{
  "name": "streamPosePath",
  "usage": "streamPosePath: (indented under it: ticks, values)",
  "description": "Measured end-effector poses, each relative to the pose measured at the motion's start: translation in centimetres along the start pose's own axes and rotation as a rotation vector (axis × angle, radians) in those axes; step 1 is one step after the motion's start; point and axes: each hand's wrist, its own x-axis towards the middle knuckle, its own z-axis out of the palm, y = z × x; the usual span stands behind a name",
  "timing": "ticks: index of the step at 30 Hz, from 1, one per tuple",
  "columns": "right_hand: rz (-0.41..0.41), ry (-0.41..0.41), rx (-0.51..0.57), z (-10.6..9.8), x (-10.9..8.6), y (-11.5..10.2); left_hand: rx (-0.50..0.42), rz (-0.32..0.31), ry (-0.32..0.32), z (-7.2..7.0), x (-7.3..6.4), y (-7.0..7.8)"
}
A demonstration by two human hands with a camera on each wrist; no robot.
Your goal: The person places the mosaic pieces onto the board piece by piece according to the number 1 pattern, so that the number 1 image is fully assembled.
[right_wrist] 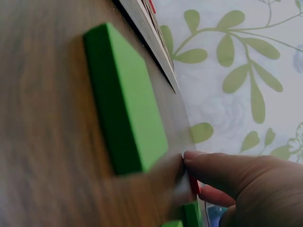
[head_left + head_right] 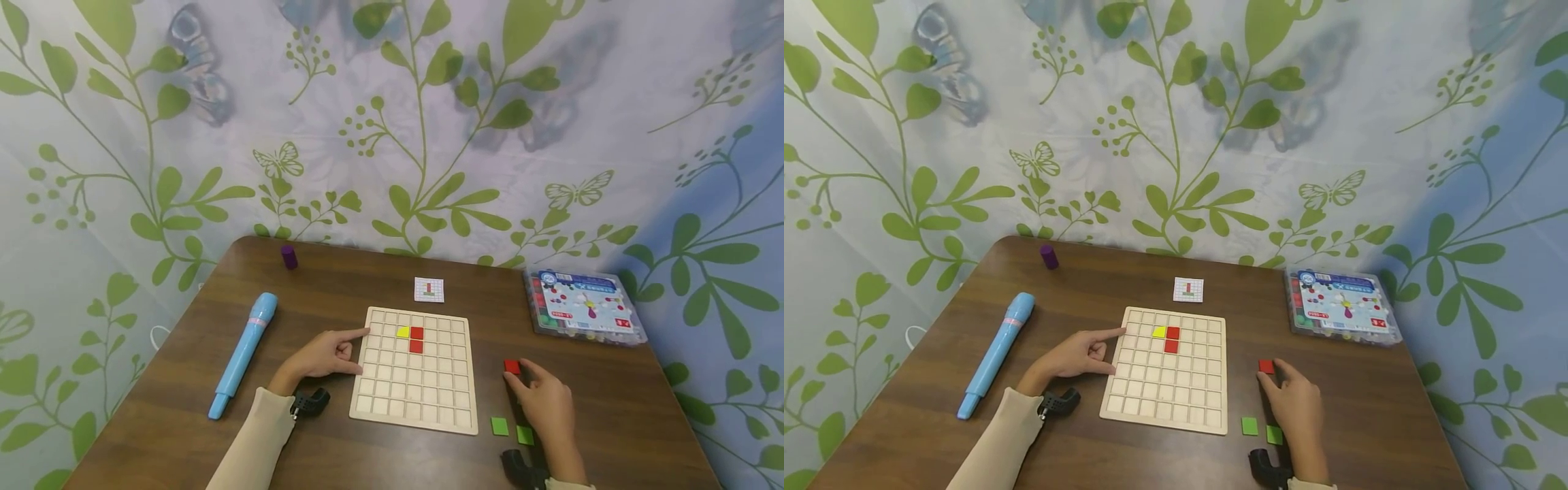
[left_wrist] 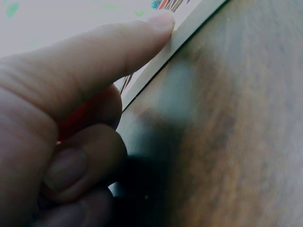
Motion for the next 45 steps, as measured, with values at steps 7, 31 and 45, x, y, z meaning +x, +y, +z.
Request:
streamPosePath:
  ticks: [7, 31, 45]
  values:
    - [0.010, 0.007, -0.017, 0.43, -0.01, -0.32, -0.001, -0.004, -0.001, -0.02, -0.10, -0.11]
    - [0.009, -0.024, -0.057, 0.23, -0.09, -0.64, -0.010, 0.007, -0.003, 0.00, -0.03, 0.07]
    - [0.026, -0.020, -0.045, 0.42, -0.29, -0.60, -0.015, 0.002, -0.003, 0.05, -0.05, 0.01]
